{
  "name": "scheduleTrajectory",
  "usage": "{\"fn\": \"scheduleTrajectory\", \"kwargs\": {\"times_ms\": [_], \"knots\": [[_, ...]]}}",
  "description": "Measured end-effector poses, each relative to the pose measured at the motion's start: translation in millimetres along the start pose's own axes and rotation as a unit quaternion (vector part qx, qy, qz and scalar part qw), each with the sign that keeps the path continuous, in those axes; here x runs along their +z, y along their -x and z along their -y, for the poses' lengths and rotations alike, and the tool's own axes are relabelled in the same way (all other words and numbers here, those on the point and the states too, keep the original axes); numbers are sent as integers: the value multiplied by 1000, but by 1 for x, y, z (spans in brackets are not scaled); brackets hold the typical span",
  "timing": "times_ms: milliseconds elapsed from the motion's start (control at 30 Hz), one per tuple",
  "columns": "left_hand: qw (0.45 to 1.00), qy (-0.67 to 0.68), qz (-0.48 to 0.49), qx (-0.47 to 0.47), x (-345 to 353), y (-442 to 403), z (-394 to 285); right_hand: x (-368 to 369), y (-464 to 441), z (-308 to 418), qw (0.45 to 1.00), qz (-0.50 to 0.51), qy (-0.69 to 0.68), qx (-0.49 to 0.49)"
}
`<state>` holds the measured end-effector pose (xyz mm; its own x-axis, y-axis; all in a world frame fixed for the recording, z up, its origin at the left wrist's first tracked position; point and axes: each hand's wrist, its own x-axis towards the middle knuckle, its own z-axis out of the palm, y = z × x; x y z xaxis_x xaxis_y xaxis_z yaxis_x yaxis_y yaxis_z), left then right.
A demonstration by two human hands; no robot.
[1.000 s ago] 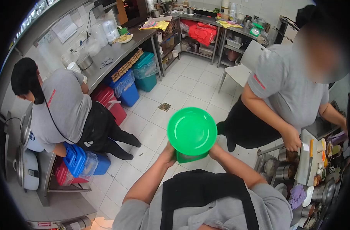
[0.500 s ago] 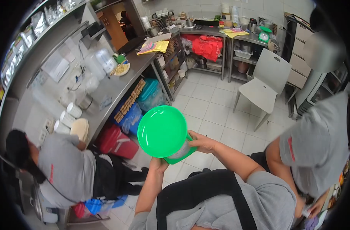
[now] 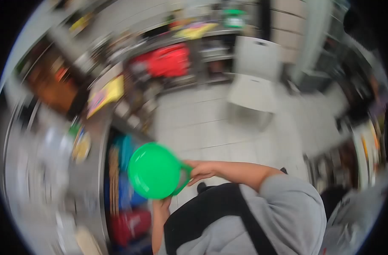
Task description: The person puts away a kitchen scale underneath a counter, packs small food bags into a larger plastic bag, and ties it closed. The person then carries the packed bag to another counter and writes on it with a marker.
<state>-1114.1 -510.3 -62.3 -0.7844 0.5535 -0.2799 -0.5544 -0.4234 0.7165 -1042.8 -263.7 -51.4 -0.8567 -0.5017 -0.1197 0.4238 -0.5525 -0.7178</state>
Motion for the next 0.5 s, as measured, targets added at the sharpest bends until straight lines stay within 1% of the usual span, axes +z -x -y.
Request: {"fn": "scheduleTrajectory", "kwargs": {"times_ms": [33, 67, 100, 133, 167, 233, 300, 367, 467, 500], "knots": [[999, -21, 2, -34, 6, -22, -10, -6, -3, 8, 998, -42, 43, -26], [998, -19, 32, -48, 20, -40, -22, -22, -11, 12, 991, -77, 94, -48], [996, -28, 44, -65, 29, -59, -30, -30, -14, 23, 988, -114, 94, -39], [994, -45, 60, -83, 34, -80, -38, -37, -15, 36, 986, -130, 80, -62], [990, -60, 82, -101, 42, -108, -37, -47, -12, 46, 978, -176, 64, -93], [982, -83, 110, -131, 53, -157, -38, -55, -11, 69, 975, -196, 32, -96], [973, -99, 134, -162, 68, -201, -36, -67, -7, 81, 965, -228, 1, -133], [965, -107, 155, -182, 79, -242, -30, -88, -8, 98, 956, -246, -20, -159], [958, -113, 168, -203, 86, -301, -17, -139, -8, 119, 960, -224, -19, -166], [957, -115, 170, -207, 89, -320, -16, -157, -13, 132, 968, -180, -42, -172]]}}
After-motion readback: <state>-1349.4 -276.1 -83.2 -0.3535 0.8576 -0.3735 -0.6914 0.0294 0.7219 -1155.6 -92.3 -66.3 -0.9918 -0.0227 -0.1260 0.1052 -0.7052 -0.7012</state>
